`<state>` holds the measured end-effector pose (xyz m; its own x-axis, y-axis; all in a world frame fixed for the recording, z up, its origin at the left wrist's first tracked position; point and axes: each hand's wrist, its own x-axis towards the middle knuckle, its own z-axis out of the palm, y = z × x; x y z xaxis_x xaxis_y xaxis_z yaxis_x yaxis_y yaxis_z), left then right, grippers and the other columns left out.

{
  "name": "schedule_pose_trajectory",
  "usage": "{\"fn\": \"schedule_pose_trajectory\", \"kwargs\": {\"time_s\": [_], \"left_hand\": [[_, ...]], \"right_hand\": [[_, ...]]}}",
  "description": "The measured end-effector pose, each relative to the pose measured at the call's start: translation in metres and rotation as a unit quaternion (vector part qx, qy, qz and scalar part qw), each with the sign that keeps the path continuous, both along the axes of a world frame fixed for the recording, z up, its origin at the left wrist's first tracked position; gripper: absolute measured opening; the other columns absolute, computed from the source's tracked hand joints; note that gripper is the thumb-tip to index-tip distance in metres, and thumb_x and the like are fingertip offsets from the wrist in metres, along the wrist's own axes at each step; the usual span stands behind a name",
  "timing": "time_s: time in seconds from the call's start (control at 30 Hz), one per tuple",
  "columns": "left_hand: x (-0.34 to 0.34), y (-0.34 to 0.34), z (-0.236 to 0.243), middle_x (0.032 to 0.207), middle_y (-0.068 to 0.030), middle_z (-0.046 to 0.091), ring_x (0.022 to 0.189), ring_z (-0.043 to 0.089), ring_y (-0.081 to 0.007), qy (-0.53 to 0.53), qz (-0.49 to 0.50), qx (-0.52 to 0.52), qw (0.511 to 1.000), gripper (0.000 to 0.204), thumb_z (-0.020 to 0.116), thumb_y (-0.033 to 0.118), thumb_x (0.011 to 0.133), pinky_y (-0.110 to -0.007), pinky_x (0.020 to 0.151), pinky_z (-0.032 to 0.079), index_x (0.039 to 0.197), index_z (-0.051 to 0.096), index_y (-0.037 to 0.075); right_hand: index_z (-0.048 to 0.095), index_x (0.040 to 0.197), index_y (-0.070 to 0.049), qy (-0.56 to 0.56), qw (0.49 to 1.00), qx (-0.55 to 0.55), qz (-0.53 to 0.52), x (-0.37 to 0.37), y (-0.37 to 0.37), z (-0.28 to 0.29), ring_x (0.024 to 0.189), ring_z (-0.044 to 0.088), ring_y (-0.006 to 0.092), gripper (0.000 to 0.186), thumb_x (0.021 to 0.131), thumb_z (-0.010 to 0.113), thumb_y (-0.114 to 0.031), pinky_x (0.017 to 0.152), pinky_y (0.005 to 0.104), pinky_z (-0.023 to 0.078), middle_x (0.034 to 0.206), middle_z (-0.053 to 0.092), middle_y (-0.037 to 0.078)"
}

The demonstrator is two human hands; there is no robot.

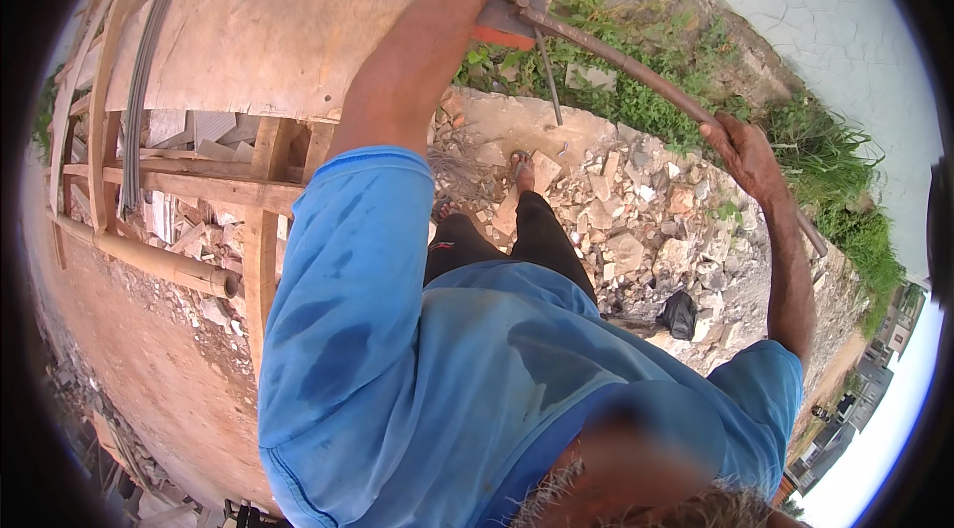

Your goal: The person repeatedly bends metal rods using a hammer and a metal block. They position each rod on the block and strike it to create a bend, then remove the bent piece and repeat the process with new rods.

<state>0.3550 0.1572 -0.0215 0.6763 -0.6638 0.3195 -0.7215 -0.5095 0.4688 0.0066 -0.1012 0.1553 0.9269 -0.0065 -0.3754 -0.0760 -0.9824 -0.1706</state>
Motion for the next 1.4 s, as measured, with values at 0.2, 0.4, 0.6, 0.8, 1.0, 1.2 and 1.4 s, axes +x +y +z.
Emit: {"fn": "schedule_pose_trajectory", "kwargs": {"time_s": [0.2, 0.4, 0.6, 0.8, 1.0, 1.2, 1.4], "left_hand": [[-0.004, 0.000, -0.003, 0.112, -0.0211, 0.069, 0.106, 0.064, -0.0382, 0.011, 0.000, -0.003, 1.000, 0.041, 0.059, 0.038, 0.088, -0.049, 0.095, 0.048, 0.110, 0.072, 0.006], [0.001, -0.004, 0.012, 0.115, -0.0203, 0.069, 0.107, 0.065, -0.0379, 0.015, 0.038, 0.007, 0.999, 0.042, 0.059, 0.036, 0.088, -0.048, 0.097, 0.048, 0.115, 0.071, 0.006], [0.012, -0.011, -0.003, 0.117, -0.0216, 0.068, 0.109, 0.064, -0.0390, 0.012, 0.017, 0.058, 0.998, 0.043, 0.059, 0.036, 0.088, -0.049, 0.097, 0.048, 0.117, 0.070, 0.007], [0.014, -0.017, -0.005, 0.126, -0.0213, 0.064, 0.117, 0.060, -0.0384, 0.037, 0.025, 0.000, 0.999, 0.043, 0.058, 0.034, 0.091, -0.049, 0.101, 0.046, 0.124, 0.066, 0.008], [-0.001, -0.014, 0.010, 0.123, -0.0229, 0.065, 0.116, 0.060, -0.0383, 0.093, 0.094, 0.034, 0.991, 0.042, 0.055, 0.032, 0.094, -0.049, 0.100, 0.046, 0.122, 0.066, 0.002], [-0.009, -0.010, 0.012, 0.119, -0.0227, 0.066, 0.114, 0.061, -0.0375, -0.015, 0.074, 0.010, 0.997, 0.040, 0.056, 0.032, 0.092, -0.049, 0.100, 0.046, 0.119, 0.067, 0.004], [-0.005, -0.009, 0.014, 0.118, -0.0234, 0.066, 0.111, 0.062, -0.0381, 0.032, 0.053, 0.036, 0.997, 0.041, 0.055, 0.035, 0.092, -0.051, 0.098, 0.047, 0.117, 0.068, 0.005]], "right_hand": [[0.070, 0.101, -0.001, -0.037, 0.998, -0.028, -0.045, -0.022, 0.011, -0.013, 0.055, 0.058, 0.0250, 0.076, 0.095, 0.042, -0.071, 0.054, 0.0441, 0.045, 0.055, 0.054, 0.008], [0.070, 0.109, 0.000, -0.060, 0.993, -0.020, -0.104, -0.043, 0.020, -0.038, 0.061, 0.064, 0.0301, 0.074, 0.094, 0.048, -0.069, 0.061, 0.0444, 0.049, 0.060, 0.060, 0.014], [0.071, 0.105, 0.000, -0.083, 0.987, 0.029, -0.132, -0.062, 0.033, -0.063, 0.057, 0.061, 0.0274, 0.073, 0.094, 0.048, -0.068, 0.058, 0.0427, 0.048, 0.058, 0.058, 0.013], [0.072, 0.095, 0.001, -0.091, 0.982, 0.043, -0.161, -0.059, 0.029, -0.081, 0.056, 0.057, 0.0241, 0.083, 0.090, 0.044, -0.077, 0.053, 0.0418, 0.043, 0.059, 0.056, 0.009], [0.073, 0.096, 0.002, -0.099, 0.978, 0.040, -0.181, -0.067, 0.043, -0.085, 0.055, 0.056, 0.0241, 0.082, 0.090, 0.047, -0.076, 0.054, 0.0418, 0.043, 0.058, 0.055, 0.009], [0.073, 0.093, 0.001, -0.091, 0.970, 0.065, -0.217, -0.088, 0.063, -0.090, 0.058, 0.054, 0.0231, 0.086, 0.090, 0.041, -0.079, 0.055, 0.0408, 0.041, 0.059, 0.054, 0.009], [0.071, 0.106, 0.004, -0.077, 0.976, 0.069, -0.194, -0.075, 0.046, -0.096, 0.064, 0.059, 0.0281, 0.088, 0.092, 0.041, -0.077, 0.059, 0.0437, 0.045, 0.061, 0.056, 0.014]]}}
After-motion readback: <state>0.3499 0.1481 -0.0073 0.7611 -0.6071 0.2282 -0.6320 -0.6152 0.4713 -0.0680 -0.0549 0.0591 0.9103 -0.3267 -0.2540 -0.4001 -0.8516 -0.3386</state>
